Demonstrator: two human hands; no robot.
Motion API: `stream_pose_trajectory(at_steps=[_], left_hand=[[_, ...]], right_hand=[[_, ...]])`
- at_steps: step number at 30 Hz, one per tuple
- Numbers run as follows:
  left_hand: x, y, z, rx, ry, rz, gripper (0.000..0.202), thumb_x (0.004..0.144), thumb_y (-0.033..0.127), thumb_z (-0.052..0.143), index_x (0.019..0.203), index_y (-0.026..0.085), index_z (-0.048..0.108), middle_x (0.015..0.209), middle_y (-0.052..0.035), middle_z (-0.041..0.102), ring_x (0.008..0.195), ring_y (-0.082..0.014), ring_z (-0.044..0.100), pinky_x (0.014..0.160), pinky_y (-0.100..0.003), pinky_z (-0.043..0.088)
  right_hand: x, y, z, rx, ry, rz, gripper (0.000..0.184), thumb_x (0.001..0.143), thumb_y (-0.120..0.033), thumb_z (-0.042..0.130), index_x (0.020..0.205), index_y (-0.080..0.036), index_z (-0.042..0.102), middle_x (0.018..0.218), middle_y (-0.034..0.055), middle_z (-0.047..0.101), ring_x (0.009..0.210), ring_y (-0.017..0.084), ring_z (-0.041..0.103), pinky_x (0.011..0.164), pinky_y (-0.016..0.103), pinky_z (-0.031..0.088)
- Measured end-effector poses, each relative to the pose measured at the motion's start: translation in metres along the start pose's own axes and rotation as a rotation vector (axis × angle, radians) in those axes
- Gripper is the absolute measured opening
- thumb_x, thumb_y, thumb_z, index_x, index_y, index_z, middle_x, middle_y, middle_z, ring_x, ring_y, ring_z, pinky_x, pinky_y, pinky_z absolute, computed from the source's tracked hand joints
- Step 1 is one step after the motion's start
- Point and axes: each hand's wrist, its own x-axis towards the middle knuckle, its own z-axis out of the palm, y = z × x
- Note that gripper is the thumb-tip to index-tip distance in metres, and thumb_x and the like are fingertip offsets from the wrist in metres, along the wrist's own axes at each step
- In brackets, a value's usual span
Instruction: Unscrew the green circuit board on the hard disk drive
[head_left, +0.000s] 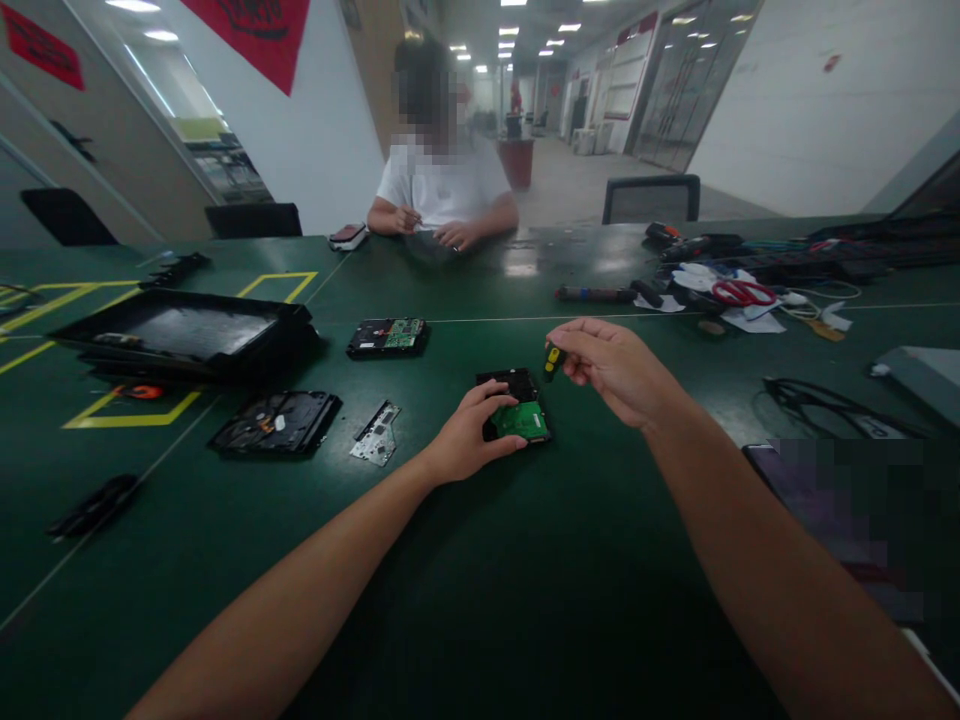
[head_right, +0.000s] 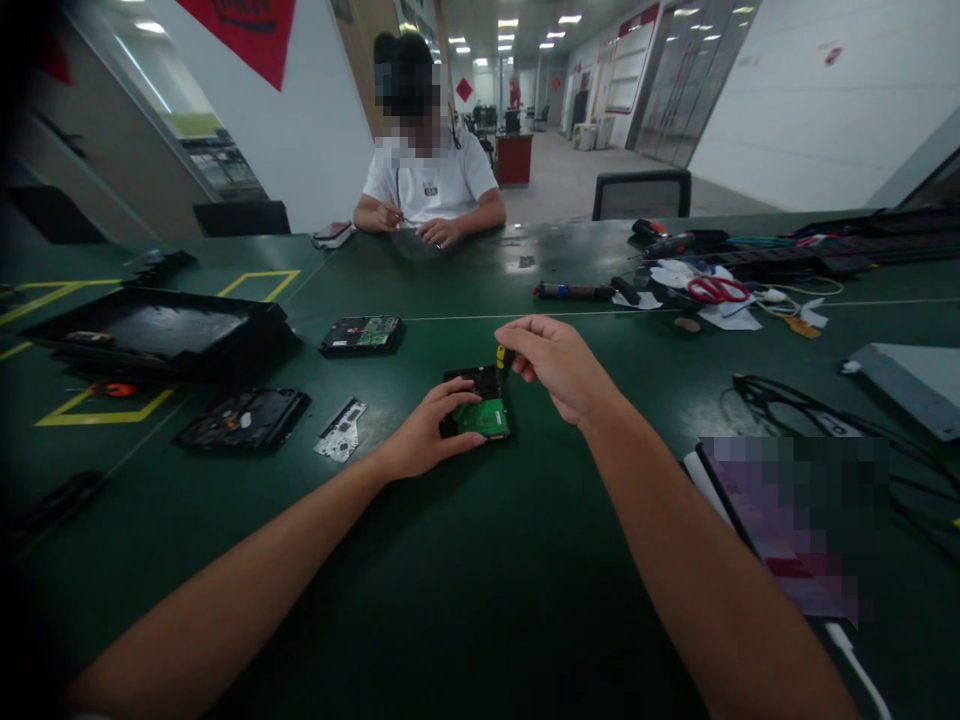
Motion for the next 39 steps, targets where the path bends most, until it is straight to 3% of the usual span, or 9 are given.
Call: stream_pose_trajectory(at_steps=[5, 8, 12, 22, 27, 33, 39], left_hand=[[0.0007, -0.0015, 0.0005, 0.003, -0.003, 0.008, 0.060, 0.090, 0.049, 0.082, 0.142, 0.027, 0.063, 0.162, -0.0127, 0.049, 0.159, -0.0345, 0.038, 0.131, -0.057, 0.034], [0.0008, -0.0014, 0.0005, 0.005, 0.006, 0.014, 0.060, 0.090, 0.049, 0.082, 0.142, 0.026, 0.063, 0.161, -0.0139, 0.050, 0.158, -0.0348, 0.039, 0.131, -0.057, 0.034], [0.0007, -0.0011, 0.0003, 0.008, 0.005, 0.024, 0.059, 0.090, 0.048, 0.081, 0.141, 0.024, 0.064, 0.160, -0.0148, 0.050, 0.157, -0.0346, 0.039, 0.131, -0.056, 0.034], [0.0003, -0.0009, 0.0004, 0.005, 0.005, 0.021, 0.060, 0.091, 0.048, 0.081, 0.142, 0.024, 0.063, 0.161, -0.0141, 0.050, 0.158, -0.0338, 0.038, 0.132, -0.055, 0.033], [0.0004, -0.0021, 0.0009, 0.004, -0.005, 0.004, 0.060, 0.091, 0.048, 0.081, 0.143, 0.026, 0.062, 0.162, -0.0131, 0.049, 0.159, -0.0336, 0.037, 0.132, -0.055, 0.033], [0.0007, -0.0029, 0.0010, 0.009, -0.008, -0.001, 0.060, 0.090, 0.049, 0.081, 0.143, 0.026, 0.063, 0.163, -0.0123, 0.048, 0.159, -0.0332, 0.036, 0.132, -0.055, 0.032], [0.0005, -0.0010, 0.0013, 0.004, 0.002, 0.006, 0.059, 0.091, 0.049, 0.080, 0.142, 0.025, 0.063, 0.162, -0.0131, 0.049, 0.158, -0.0336, 0.038, 0.132, -0.055, 0.033]], right_hand=[[-0.0023, -0.0029, 0.0031, 0.019, -0.016, 0.035, 0.012, 0.087, -0.029, 0.079, 0.089, -0.019, 0.074, 0.077, 0.0017, 0.066, 0.060, 0.011, 0.054, 0.051, 0.025, 0.037], [-0.0044, -0.0058, 0.0045, 0.047, -0.046, 0.057, 0.013, 0.090, -0.027, 0.074, 0.100, -0.019, 0.078, 0.095, 0.0063, 0.074, 0.060, 0.011, 0.056, 0.050, 0.025, 0.037], [-0.0043, -0.0065, 0.0045, 0.096, -0.074, 0.082, 0.016, 0.093, -0.027, 0.068, 0.100, -0.017, 0.079, 0.112, 0.0114, 0.077, 0.065, 0.012, 0.059, 0.052, 0.026, 0.043], [-0.0007, -0.0023, 0.0009, 0.127, -0.073, 0.071, 0.017, 0.092, -0.029, 0.070, 0.102, -0.018, 0.078, 0.100, 0.0072, 0.072, 0.064, 0.012, 0.057, 0.051, 0.025, 0.039], [0.0019, 0.0012, -0.0001, 0.035, -0.009, -0.005, 0.017, 0.083, -0.032, 0.080, 0.090, -0.017, 0.077, 0.083, 0.0026, 0.066, 0.065, 0.011, 0.052, 0.052, 0.025, 0.036], [0.0018, 0.0018, 0.0004, 0.044, -0.014, 0.024, 0.018, 0.081, -0.031, 0.081, 0.082, -0.017, 0.071, 0.073, 0.0004, 0.061, 0.062, 0.011, 0.051, 0.053, 0.025, 0.037], [-0.0002, -0.0008, 0.0025, 0.082, -0.040, 0.073, 0.016, 0.088, -0.031, 0.075, 0.097, -0.018, 0.075, 0.091, 0.0058, 0.071, 0.060, 0.010, 0.053, 0.049, 0.024, 0.035]])
